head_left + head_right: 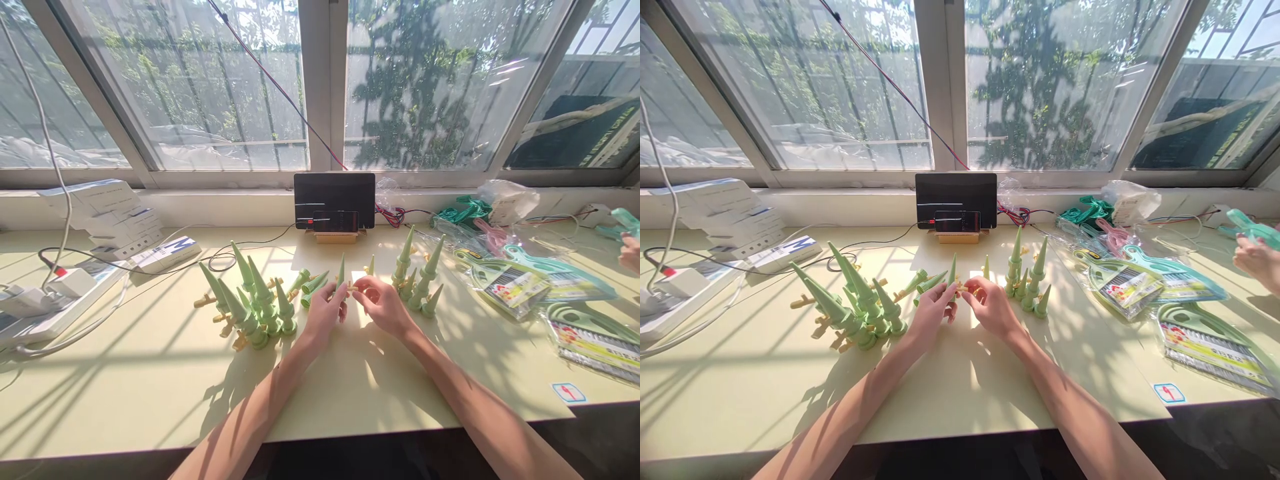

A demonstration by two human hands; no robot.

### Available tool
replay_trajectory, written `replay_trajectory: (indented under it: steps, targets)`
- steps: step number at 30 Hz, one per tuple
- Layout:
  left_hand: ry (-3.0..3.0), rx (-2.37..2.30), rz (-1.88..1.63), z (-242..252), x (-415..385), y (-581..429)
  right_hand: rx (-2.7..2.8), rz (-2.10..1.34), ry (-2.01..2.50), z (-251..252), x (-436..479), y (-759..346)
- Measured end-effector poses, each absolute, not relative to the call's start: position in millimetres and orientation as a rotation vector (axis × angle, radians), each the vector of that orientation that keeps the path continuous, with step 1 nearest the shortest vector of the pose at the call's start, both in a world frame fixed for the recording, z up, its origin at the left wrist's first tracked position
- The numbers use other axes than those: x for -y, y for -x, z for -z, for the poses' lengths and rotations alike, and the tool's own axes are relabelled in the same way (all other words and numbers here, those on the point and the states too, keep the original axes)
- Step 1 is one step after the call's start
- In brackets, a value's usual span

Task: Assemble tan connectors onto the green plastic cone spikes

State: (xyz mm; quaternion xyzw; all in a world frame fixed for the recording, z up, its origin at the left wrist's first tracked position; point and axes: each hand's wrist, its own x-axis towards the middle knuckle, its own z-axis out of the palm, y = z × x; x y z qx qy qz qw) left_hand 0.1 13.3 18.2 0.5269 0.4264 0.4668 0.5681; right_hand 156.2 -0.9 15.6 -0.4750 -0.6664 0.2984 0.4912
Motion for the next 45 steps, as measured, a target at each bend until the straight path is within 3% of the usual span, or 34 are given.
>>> replay_trajectory:
  steps: [45]
  targets:
    - [-1.250, -1.006, -1.066, -21.1, -11.2, 1.1, 1.599, -0.734, 1.243, -17.2, 1.7, -154.8]
